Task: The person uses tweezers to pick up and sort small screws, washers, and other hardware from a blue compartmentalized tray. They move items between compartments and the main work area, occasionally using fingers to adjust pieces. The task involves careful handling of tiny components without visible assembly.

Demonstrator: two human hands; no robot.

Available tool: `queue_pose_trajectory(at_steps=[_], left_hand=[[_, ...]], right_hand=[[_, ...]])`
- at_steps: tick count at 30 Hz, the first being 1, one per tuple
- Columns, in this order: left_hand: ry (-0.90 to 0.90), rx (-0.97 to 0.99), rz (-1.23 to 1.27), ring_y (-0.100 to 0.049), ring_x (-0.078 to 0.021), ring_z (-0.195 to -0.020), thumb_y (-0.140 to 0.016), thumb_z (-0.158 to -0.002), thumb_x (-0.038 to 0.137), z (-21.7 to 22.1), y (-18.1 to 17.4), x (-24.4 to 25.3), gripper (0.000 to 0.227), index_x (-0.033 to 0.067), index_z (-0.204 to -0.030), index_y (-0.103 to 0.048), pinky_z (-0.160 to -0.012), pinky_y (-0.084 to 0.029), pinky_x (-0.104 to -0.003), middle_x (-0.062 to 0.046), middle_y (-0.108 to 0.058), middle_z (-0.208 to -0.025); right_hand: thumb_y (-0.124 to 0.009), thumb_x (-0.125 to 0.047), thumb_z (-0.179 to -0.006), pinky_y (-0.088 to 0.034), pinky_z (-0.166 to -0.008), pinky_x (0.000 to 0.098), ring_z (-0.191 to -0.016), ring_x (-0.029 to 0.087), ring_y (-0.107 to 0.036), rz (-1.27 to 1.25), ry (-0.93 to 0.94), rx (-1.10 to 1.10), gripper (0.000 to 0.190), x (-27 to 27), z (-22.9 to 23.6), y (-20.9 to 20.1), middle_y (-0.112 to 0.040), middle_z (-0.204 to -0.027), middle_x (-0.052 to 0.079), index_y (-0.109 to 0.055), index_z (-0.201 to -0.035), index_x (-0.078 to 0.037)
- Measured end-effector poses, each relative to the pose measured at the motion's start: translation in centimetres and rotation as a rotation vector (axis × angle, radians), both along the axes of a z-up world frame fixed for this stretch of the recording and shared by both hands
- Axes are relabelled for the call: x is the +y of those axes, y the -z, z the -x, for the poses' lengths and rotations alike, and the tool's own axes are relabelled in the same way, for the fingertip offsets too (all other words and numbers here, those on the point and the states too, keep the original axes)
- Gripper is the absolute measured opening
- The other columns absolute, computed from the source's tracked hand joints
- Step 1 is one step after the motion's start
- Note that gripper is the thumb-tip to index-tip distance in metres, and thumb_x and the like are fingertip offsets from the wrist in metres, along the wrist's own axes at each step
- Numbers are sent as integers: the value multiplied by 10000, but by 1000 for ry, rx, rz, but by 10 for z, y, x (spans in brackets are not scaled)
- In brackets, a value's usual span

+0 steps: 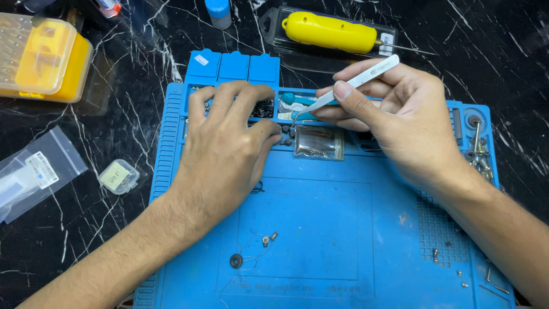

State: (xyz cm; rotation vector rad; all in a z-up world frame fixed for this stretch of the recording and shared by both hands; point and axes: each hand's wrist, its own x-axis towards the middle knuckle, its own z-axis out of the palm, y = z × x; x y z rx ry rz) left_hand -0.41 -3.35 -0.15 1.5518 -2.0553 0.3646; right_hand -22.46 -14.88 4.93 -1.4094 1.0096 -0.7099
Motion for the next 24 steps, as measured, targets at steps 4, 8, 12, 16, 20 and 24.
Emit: queue_pose_trajectory(at_steps=[4,8,12,16,20,24], left_hand=[[2,-55,8,-678,-369,-1352,-845,-1116,183,1,2,4,123,95,-1037,-812,-1048,-481,-582,-139,-744,-1448],[15,55,23,-711,-392,-1298,-810,-1159,113,3,-11,17,75,69,-1119,-764,-1040,-469,-561,-152,-763,-1374],[21,115,-6,-682,-351,-1169,-893,-1115,59,2,-16,28,143,80,-1120,-752,-960,-441,-521,-72,-768,-1218],[29,147,-34,-687,-336,-1157,-852,-1108,59,6,-5,32,81,81,-1133,-778,-1001,-464,-543,-73,-773,-1212],[102,161,-77,-685,-323,-1191,-806,-1112,109,16,-5,35,34,107,-1101,-775,-988,-424,-535,-59,-758,-1222],[107,186,-59,-699,-318,-1161,-769,-1125,80,23,-10,33,104,86,-1228,-754,-998,-431,-512,-65,-775,-1238]], right_hand=[[-767,-178,-1035,-801,-909,373,-972,302,-921,4,-1,-13,287,-1,1,1,-895,-1217,230,-705,-1273,-30],[-747,-169,-1060,-798,-918,349,-1003,300,-926,46,-26,-12,268,-1,3,-4,-893,-1236,237,-698,-1280,-25],[-742,-111,-1080,-811,-968,362,-1036,316,-930,116,-91,-16,229,-2,7,-5,-875,-1235,244,-688,-1279,-13],[-755,-50,-1094,-808,-973,353,-1058,302,-936,341,-238,78,173,2,12,-16,-867,-1178,226,-694,-1243,14],[-775,7,-1090,-764,-1072,333,-1142,285,-912,481,-311,138,172,5,18,-30,-822,-1178,188,-713,-1245,48],[-762,84,-1106,-746,-1083,348,-1131,304,-892,600,-336,157,154,11,23,-50,-825,-1200,261,-681,-1233,119]])
